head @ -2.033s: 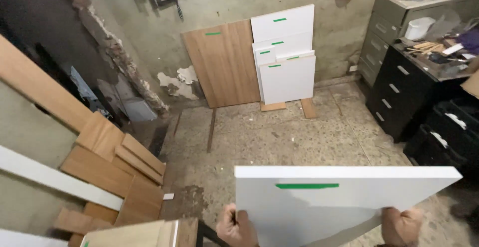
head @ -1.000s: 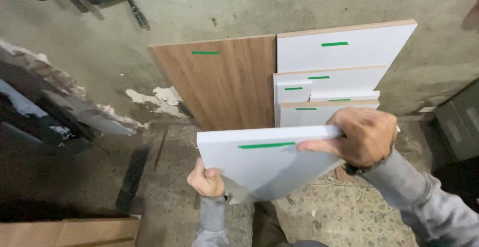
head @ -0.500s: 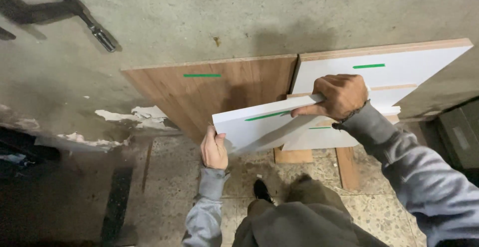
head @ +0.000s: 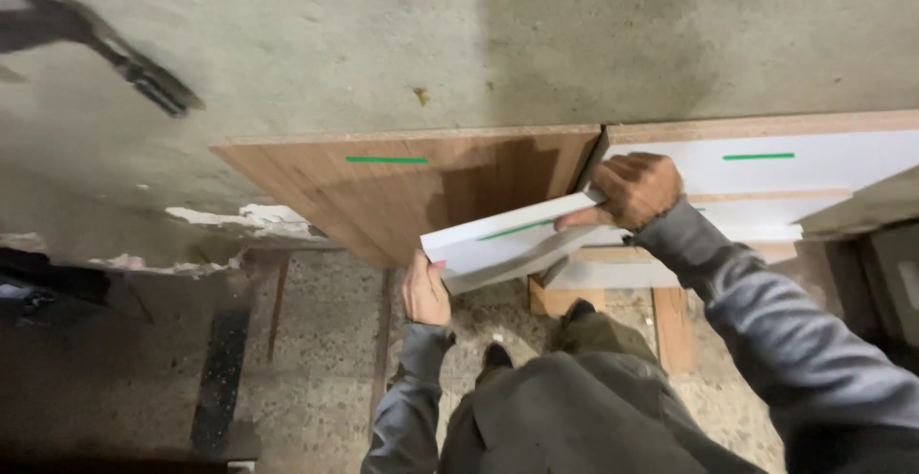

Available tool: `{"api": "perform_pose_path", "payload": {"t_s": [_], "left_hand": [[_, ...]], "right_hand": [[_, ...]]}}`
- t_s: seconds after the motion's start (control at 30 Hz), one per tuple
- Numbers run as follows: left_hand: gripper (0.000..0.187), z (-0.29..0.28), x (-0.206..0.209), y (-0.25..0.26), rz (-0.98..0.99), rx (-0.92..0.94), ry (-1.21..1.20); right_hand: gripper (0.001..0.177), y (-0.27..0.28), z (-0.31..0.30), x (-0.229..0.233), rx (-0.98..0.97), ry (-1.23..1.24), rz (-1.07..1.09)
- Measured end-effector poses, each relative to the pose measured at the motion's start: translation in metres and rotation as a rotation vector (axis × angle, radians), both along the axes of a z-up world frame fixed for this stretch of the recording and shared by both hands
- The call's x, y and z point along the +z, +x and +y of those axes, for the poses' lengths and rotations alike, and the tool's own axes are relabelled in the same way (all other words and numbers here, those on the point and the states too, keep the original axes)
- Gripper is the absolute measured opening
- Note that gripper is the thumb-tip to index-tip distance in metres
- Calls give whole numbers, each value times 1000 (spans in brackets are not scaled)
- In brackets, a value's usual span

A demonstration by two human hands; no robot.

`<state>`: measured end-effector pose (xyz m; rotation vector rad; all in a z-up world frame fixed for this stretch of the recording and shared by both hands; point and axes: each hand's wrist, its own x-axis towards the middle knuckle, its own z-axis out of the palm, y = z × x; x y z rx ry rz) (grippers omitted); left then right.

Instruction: Measuring wooden furniture panels with a tape measure, applying green tape, and marking them with a pen for organization.

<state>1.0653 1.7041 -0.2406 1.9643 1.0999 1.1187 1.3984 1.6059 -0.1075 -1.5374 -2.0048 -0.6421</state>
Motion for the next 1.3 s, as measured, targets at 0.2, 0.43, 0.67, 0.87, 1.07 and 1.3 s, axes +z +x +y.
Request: {"api": "perform_pose_path", "payload": {"t_s": [0.2,0.43,0.67,0.87,1.07,1.3], "left_hand": [[28,-3,4,7,9,-15,-6],[23,-12,-5,15,80,19,-108],[18,-9,-23,21,89,-4,-60],[15,-9,-45,25,105,-60,-98],[15,-13,-66,27,131,-113,-113],[12,-29,-59,38,141,-130,-80]], "right_hand": [[68,16,16,-18,64,-8,26],[69,27,19,-39,128,-19,50],[69,38,14,-71,119,-76,46],[71,48,6,-100,95,-154,27],[69,56,-2,-116,111,-163,5],[65,77,-12,-144,78,-283,-163]]}}
